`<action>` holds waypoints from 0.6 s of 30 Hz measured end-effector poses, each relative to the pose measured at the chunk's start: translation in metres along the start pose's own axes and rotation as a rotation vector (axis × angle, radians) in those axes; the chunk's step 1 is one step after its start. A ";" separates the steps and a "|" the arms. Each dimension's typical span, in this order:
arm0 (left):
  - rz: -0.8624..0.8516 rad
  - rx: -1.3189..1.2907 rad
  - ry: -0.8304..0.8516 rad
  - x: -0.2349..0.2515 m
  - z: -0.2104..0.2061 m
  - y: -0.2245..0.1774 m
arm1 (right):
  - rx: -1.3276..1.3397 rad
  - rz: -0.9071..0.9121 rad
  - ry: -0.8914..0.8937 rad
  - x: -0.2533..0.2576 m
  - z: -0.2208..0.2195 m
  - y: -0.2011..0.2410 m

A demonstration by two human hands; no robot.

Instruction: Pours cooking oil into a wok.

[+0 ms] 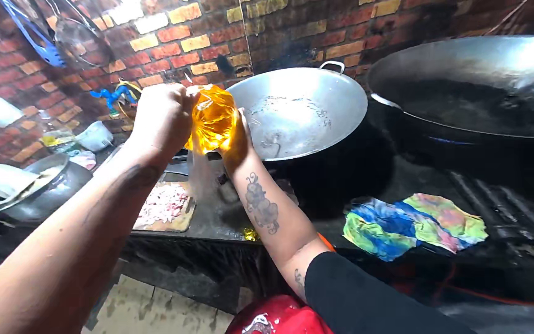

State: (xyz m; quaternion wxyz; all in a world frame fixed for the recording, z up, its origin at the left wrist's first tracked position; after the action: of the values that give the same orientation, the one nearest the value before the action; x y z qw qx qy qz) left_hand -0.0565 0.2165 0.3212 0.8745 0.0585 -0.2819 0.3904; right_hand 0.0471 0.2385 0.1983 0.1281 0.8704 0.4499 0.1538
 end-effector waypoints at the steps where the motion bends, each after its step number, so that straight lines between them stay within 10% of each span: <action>1: -0.019 -0.007 -0.010 0.001 -0.001 0.001 | 0.043 0.022 0.031 0.001 0.000 -0.001; 18: -0.218 0.009 -0.060 0.022 -0.006 -0.045 | 0.223 0.250 0.133 0.010 -0.004 0.054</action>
State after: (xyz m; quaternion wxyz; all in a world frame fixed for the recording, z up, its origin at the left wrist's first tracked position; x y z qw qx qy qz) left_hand -0.0097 0.2020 0.3333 0.9026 0.1045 -0.2983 0.2922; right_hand 0.0910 0.2165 0.2229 -0.0193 0.9163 0.3598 0.1750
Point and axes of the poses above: each hand's wrist, its own x-axis towards the middle knuckle, its own z-axis out of the back of the hand, y = z × x, the point moved 4 cm from there along x, towards the middle knuckle, and after that the axes turned 7 degrees about z, right-handed, at the moved point
